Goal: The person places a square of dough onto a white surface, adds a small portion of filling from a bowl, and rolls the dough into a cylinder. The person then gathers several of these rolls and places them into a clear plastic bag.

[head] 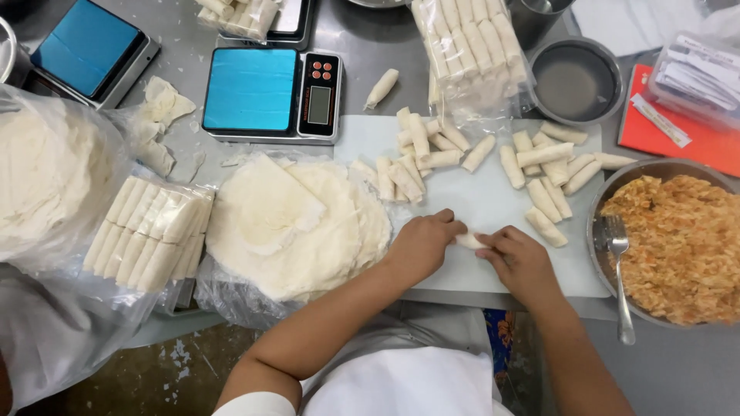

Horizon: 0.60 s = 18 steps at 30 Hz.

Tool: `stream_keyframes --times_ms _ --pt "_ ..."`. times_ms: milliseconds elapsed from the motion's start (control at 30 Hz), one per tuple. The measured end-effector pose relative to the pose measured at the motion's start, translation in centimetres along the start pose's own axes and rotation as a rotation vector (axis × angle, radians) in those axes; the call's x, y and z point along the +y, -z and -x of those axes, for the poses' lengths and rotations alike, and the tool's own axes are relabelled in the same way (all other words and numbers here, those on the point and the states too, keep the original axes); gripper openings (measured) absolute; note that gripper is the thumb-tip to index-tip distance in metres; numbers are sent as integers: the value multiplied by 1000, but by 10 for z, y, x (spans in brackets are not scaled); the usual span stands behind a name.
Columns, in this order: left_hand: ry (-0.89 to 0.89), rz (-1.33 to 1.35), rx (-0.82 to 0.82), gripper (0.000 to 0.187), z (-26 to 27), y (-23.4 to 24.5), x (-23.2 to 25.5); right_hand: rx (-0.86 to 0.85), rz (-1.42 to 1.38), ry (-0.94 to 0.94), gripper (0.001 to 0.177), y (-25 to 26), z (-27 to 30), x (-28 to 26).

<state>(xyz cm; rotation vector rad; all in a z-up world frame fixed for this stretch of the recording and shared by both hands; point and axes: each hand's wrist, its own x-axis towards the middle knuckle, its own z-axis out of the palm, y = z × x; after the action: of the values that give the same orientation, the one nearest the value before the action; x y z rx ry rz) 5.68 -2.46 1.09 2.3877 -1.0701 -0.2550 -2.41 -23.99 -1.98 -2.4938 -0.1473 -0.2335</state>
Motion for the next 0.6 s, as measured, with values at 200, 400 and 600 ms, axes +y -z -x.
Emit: stream_keyframes --times_ms 200,400,600 --pt "-25 -265 -5 50 5 5 18 -8 501 44 58 -18 14 -12" --pt "-37 -58 -140 50 1 30 21 -51 368 83 58 -24 2 4" --pt "67 196 131 40 54 62 -2 101 67 71 22 -1 -8 -46"
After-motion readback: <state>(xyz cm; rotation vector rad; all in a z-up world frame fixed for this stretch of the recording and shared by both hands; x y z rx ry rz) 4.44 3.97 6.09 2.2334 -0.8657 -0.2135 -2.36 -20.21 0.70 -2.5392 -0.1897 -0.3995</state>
